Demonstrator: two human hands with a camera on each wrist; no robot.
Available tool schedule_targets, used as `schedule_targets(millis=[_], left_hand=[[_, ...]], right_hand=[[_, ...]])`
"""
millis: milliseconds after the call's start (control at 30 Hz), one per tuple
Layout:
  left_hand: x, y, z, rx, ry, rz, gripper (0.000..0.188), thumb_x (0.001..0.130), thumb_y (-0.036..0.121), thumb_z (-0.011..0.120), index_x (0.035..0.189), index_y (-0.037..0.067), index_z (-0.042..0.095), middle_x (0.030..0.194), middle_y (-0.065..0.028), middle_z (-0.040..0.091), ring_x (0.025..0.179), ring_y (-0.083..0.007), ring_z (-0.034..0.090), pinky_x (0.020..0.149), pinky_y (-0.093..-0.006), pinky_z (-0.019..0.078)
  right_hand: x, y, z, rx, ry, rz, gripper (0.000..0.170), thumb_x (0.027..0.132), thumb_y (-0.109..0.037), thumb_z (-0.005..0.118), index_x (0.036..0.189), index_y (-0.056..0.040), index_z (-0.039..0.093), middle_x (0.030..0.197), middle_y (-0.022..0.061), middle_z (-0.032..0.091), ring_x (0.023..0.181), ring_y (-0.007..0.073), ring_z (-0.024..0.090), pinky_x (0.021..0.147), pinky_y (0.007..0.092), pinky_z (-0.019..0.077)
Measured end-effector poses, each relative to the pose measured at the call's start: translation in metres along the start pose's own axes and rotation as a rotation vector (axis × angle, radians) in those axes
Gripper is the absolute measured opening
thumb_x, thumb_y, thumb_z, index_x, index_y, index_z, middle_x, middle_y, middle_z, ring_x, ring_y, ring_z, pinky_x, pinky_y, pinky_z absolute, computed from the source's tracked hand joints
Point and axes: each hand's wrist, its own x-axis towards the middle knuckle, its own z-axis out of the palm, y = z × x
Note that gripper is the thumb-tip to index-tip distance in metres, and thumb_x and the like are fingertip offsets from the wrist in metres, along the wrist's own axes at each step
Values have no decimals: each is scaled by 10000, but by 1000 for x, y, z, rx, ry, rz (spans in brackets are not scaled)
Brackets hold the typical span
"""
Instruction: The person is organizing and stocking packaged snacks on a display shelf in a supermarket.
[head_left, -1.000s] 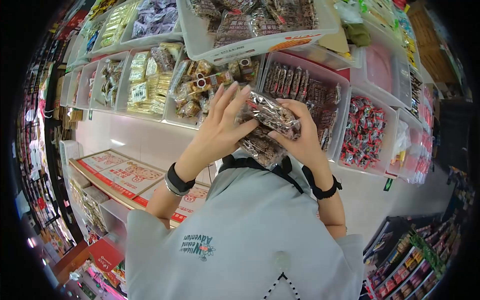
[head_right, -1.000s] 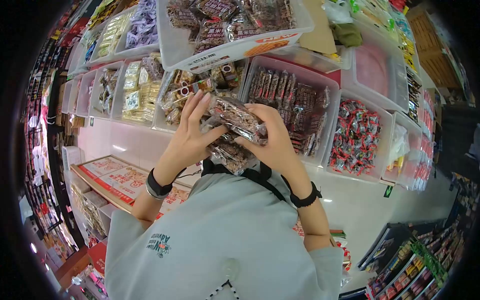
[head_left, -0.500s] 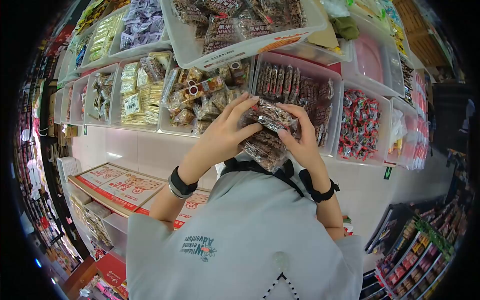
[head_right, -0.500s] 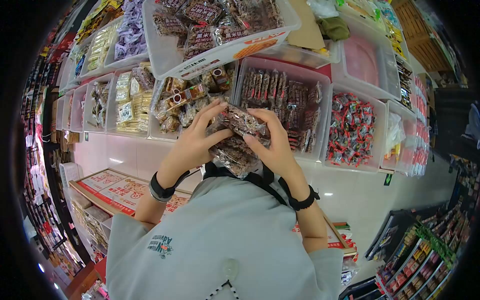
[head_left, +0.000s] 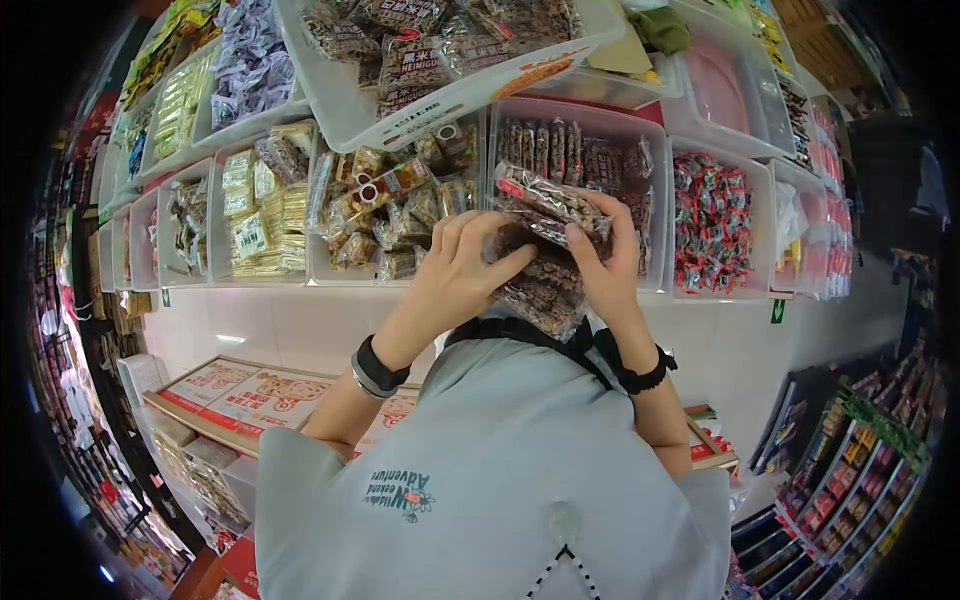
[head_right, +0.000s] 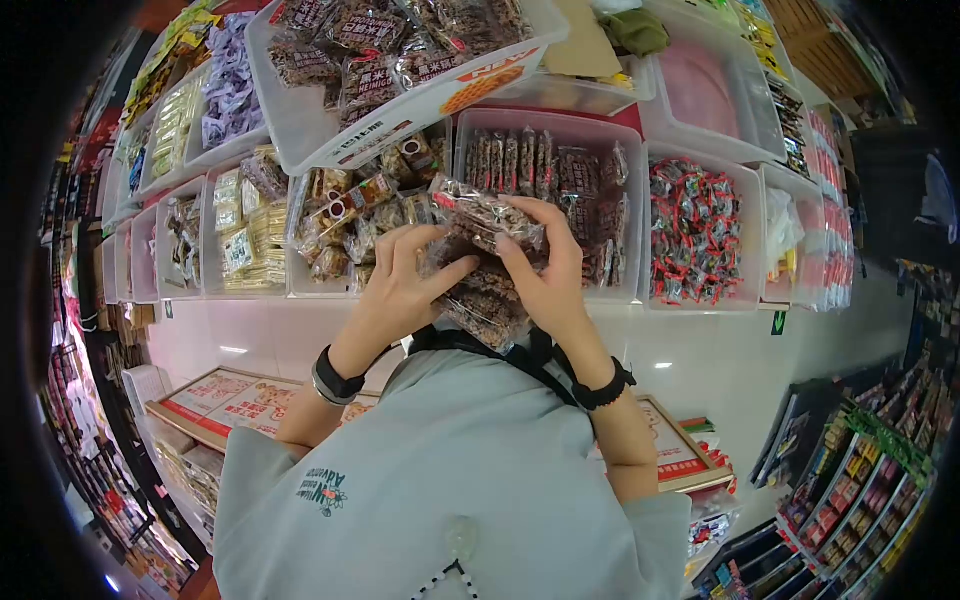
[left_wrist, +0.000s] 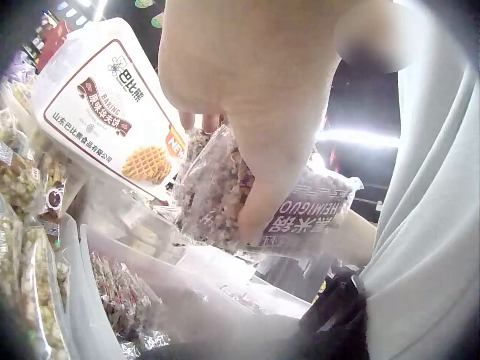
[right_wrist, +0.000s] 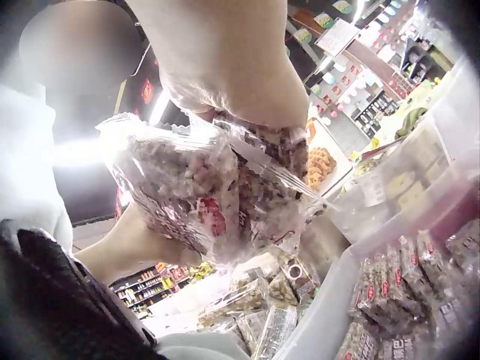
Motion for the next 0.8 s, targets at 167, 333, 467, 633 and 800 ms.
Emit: schedule_targets(millis=[167,333,467,633,800], left_hand=[[6,-10,3,-155,-28,50,498,494,-20,672,968,123,620,1142,-170,422,1128,-370,410,892,-429,393],[-2,-8,7,-202,-74,-22,516,480,13,689,979,112,602,1181,-195,412,1085,-363,438,876,-436,408],[-7,-5,6,-117,-195,0,500,495,83,700,982,122,592,1141,-140,462,1029,-329,443,882,-424,385],[-9,-8,7,-98,-188,19,462,498,122,710,944,122,589,1089,-109,486,1015,-322,439,904,-451,351],[-9,-5,2,-149,-243,22,436,493,121,718,905,118,574,1081,-112,485,1078,-323,438,963,-509,312]], right_hand=[[-1,-6,0,2,32,-51,324,798,-89,594,1101,-11,511,1084,116,551,1000,199,522,880,311,386],[-3,2,-1,-14,-24,-114,325,783,-66,595,1093,-15,513,1104,116,551,1009,202,520,886,306,382],[-2,5,-6,4,-123,-121,340,767,-67,606,1091,-17,515,1106,108,550,1012,200,519,882,302,384],[1,2,-24,-42,-481,113,645,674,-182,716,1225,-32,416,1225,133,457,1116,239,453,951,339,337],[-7,14,-28,-115,-706,93,1013,565,-310,799,1363,-56,229,1354,164,292,1265,295,273,1026,372,254]])
